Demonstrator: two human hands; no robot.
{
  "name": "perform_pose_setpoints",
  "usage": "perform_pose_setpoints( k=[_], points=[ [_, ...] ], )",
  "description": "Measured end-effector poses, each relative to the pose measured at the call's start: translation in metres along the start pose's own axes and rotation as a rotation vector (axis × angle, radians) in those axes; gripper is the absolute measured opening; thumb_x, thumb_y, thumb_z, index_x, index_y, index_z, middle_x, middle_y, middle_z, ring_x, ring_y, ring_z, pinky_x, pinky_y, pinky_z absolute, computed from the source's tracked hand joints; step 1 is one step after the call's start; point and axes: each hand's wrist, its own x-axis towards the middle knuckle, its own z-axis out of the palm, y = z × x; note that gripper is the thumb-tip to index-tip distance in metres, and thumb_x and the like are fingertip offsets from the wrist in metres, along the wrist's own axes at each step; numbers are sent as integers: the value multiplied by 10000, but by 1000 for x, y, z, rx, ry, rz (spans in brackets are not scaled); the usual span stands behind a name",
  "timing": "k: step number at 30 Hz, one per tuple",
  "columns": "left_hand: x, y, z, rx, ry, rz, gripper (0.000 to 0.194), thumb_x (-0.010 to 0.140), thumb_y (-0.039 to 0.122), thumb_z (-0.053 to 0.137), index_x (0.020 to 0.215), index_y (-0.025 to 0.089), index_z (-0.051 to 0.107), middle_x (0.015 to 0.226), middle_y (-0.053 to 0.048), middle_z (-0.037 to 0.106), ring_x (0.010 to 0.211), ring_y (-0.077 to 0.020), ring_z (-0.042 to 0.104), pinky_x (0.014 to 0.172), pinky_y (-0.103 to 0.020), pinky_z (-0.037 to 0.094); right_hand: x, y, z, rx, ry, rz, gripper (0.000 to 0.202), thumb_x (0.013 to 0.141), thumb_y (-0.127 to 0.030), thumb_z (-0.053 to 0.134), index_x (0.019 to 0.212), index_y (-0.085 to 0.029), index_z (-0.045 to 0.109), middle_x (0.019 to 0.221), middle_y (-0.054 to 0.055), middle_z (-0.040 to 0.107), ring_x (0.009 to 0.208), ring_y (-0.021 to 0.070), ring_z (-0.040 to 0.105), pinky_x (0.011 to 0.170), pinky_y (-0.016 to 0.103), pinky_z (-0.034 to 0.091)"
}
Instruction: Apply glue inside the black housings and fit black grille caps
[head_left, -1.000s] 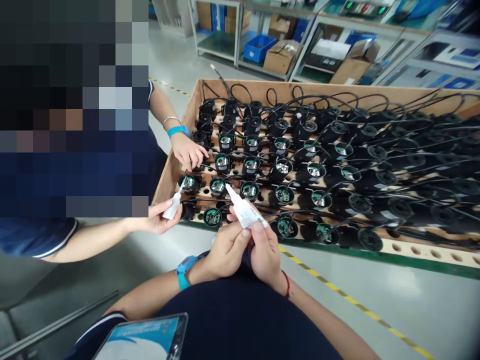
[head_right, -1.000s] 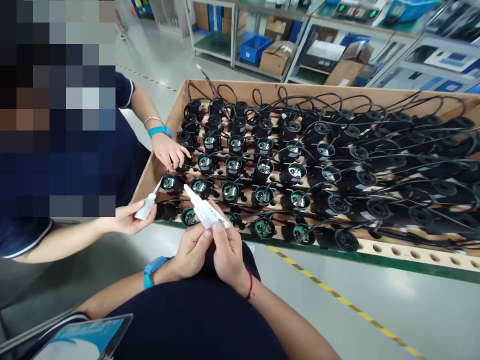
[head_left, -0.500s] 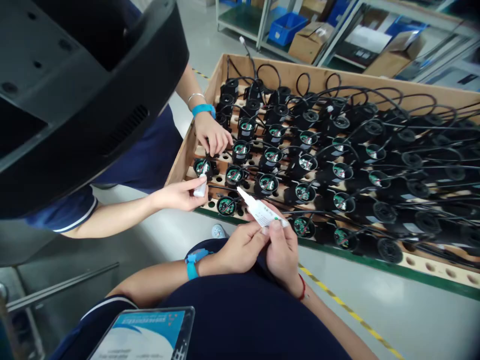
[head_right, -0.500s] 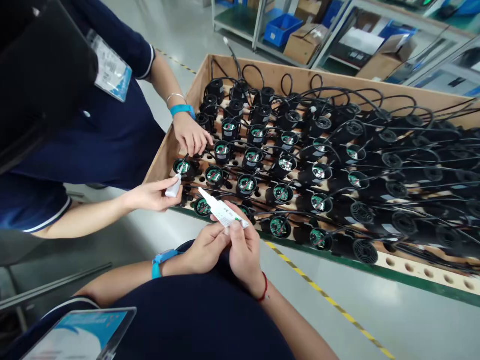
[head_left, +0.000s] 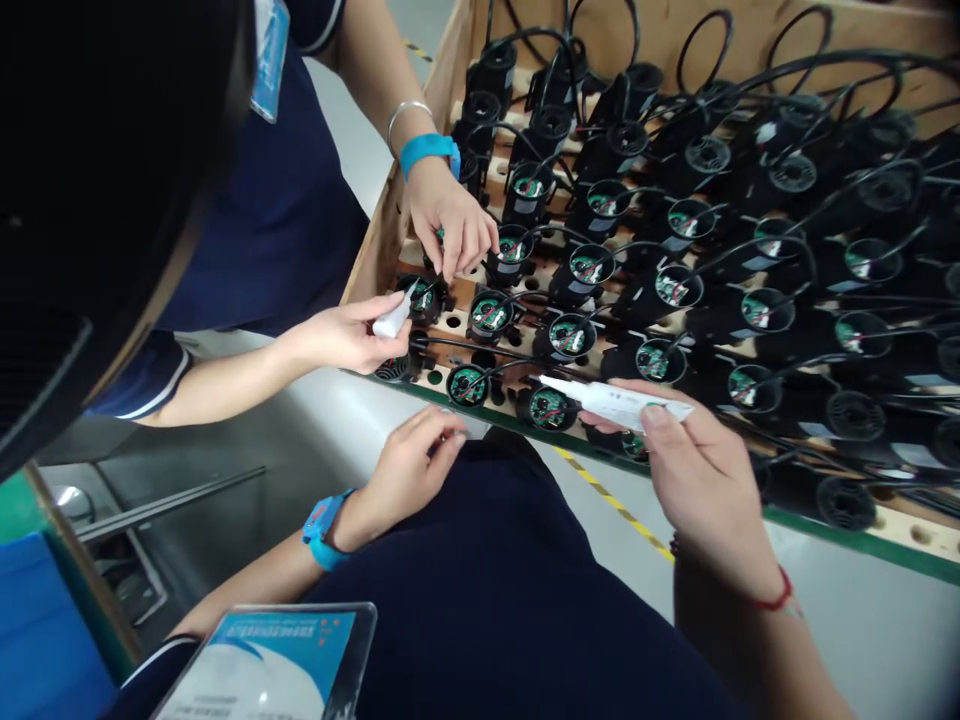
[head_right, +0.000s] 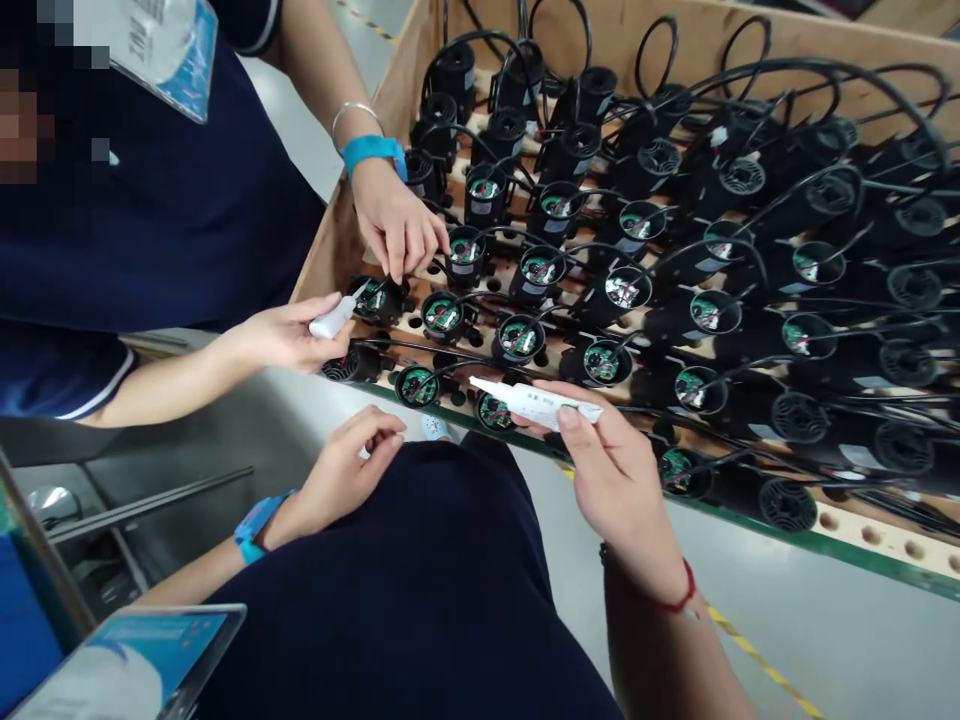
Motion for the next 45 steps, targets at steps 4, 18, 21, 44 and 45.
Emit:
perform_pose_setpoints(
  k=[4, 18, 21, 44, 45],
  points=[
    [28, 9, 3, 311, 110, 121, 156, 931, 230, 483, 1039, 170, 578, 961, -62, 594, 917, -168, 572, 816, -287, 487, 9, -6, 0, 43, 19, -40, 233, 920, -330, 548, 1081, -243, 693, 939, 54, 748, 822, 211, 705, 817, 391, 532],
    [69, -4, 18, 410, 1, -4, 60, 886, 143, 496, 900, 171, 548, 895, -39, 590, 831, -169, 568, 748, -283, 477, -6, 12, -6, 64, 66, 17, 279, 917, -365, 549, 1140, -245, 668, 943, 44, 740, 854, 200, 686, 813, 366, 530],
    [68, -6, 14, 317, 21, -11, 59, 866, 124, 520, 879, 173, 552, 850, -19, 576, 780, -148, 547, 720, -267, 461, -5, 9, -4, -46, 15, -7, 287, 922, -394, 529, 1129, -250, 666, 907, 36, 739, 827, 196, 685, 796, 358, 543],
    [18, -42, 38, 52, 67, -173, 709, 838, 296, 631, 1423, 157, 256, 1421, -183, 395, 1321, -295, 410, 1033, -460, 451, 46, -29, 57, -1015, -406, -700, 256, 948, -310, 442, 952, -169, 656, 765, 48, 720, 685, 207, 652, 698, 336, 444],
    [20, -44, 40, 50, 72, -155, 693, 840, 291, 629, 1418, 156, 270, 1430, -183, 396, 1338, -297, 393, 1053, -468, 435, 48, -30, 60, -1038, -423, -716, 259, 949, -308, 439, 942, -168, 657, 755, 49, 718, 676, 207, 650, 698, 337, 439]
  ],
)
